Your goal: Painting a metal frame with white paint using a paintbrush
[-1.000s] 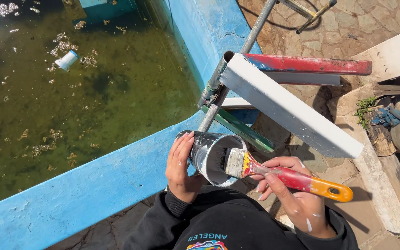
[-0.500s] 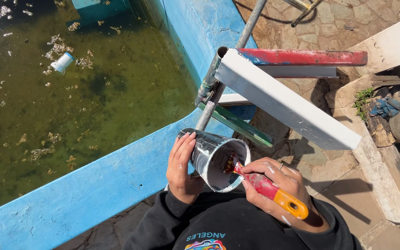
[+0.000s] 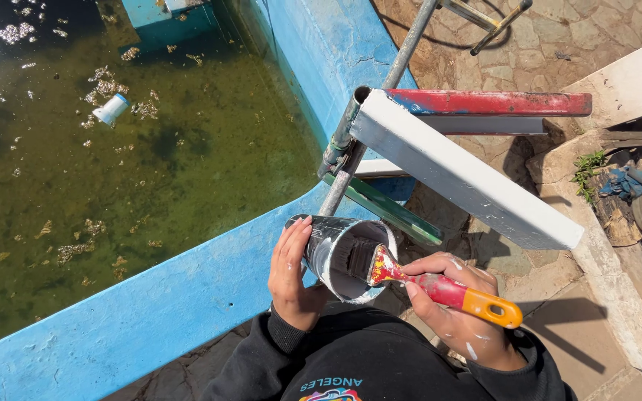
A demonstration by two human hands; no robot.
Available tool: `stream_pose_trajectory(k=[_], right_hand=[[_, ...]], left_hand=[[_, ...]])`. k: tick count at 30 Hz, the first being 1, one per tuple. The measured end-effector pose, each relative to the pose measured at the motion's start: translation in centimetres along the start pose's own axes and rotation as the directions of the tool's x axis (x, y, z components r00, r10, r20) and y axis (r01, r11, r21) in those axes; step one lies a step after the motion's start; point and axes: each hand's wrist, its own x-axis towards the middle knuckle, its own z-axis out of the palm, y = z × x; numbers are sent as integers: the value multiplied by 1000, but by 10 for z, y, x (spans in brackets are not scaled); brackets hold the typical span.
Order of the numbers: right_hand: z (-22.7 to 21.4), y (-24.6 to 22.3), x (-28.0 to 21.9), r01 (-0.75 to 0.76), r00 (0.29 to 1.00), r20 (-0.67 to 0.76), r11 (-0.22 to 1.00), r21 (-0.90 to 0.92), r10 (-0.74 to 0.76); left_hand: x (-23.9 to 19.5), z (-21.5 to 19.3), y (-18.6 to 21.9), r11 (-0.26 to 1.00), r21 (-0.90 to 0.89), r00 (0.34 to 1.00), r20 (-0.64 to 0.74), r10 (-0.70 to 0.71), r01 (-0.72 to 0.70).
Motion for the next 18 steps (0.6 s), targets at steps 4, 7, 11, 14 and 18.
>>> stream_pose_trajectory(k=[4,7,11,14,18], right_hand=[[11,27,-2,-308,915,-6,705,639,404],[24,45,-2,-302,856,1,500,812,516],[37,44,-5,-267,841,-22,449,853,541],[44,42,-11,-256,865,-92,591,765,493],[47,37,-14,-243,863,-129,625,742,489]], left_hand=[[0,-6,-9,996,-21,996,45,-82,83],[-2,-7,-12,990,-33,989,52,-136,138],[-4,-6,-21,987,7,987,28,-159,159],[-7,-7,-29,990,33,988,68,-142,140],[-10,-6,-37,994,38,991,83,-109,106]])
